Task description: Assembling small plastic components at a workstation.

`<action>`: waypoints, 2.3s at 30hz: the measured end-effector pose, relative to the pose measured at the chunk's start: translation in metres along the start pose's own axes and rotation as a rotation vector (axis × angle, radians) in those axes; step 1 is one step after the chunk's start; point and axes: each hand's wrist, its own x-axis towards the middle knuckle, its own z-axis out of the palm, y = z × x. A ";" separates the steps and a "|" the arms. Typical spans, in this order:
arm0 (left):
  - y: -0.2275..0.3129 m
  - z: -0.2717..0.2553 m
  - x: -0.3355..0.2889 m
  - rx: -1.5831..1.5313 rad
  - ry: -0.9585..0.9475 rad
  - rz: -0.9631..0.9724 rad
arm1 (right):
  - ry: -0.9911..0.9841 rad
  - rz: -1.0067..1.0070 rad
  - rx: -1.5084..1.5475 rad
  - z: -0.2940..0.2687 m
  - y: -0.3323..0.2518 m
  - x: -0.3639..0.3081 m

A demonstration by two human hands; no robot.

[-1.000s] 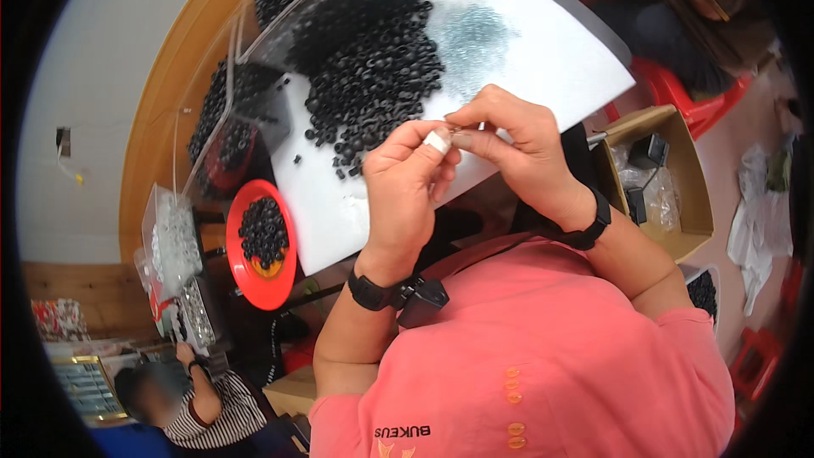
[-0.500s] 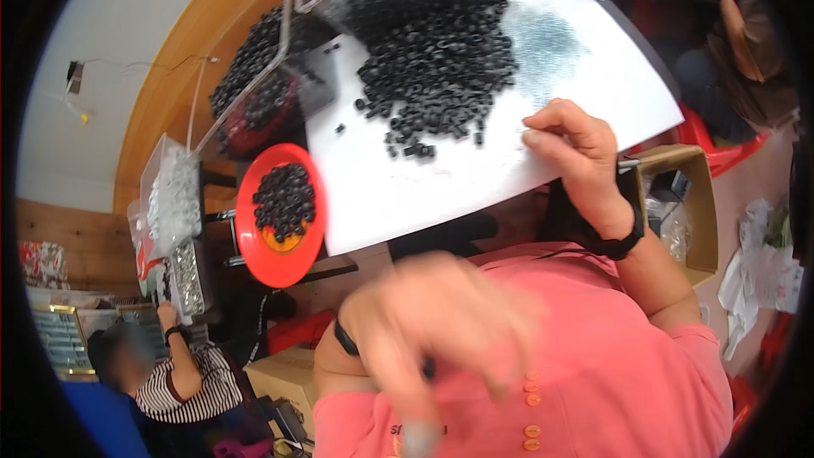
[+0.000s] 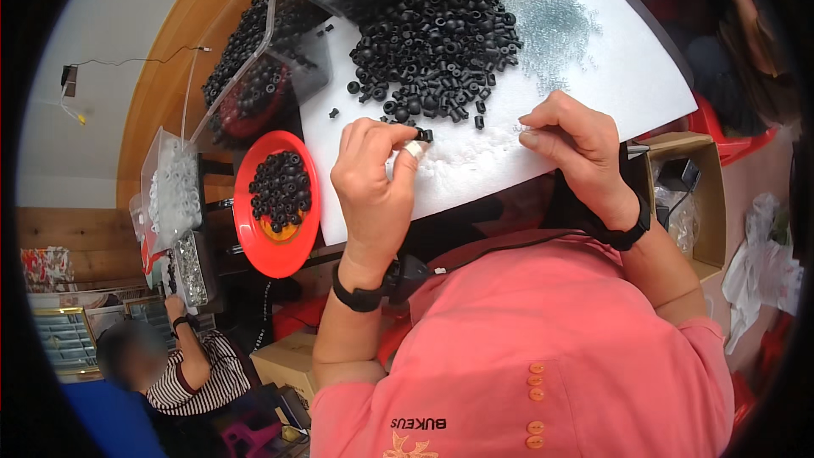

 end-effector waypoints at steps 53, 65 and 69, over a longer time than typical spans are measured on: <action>0.025 0.018 -0.038 -0.693 -0.101 -0.277 | -0.088 -0.195 -0.022 0.036 -0.035 0.010; 0.020 0.021 -0.037 -1.188 -0.120 -0.481 | 0.002 -0.401 -0.373 0.050 -0.037 -0.009; 0.014 0.021 -0.039 -1.230 -0.137 -0.541 | -0.080 -0.333 -0.318 0.047 -0.039 -0.008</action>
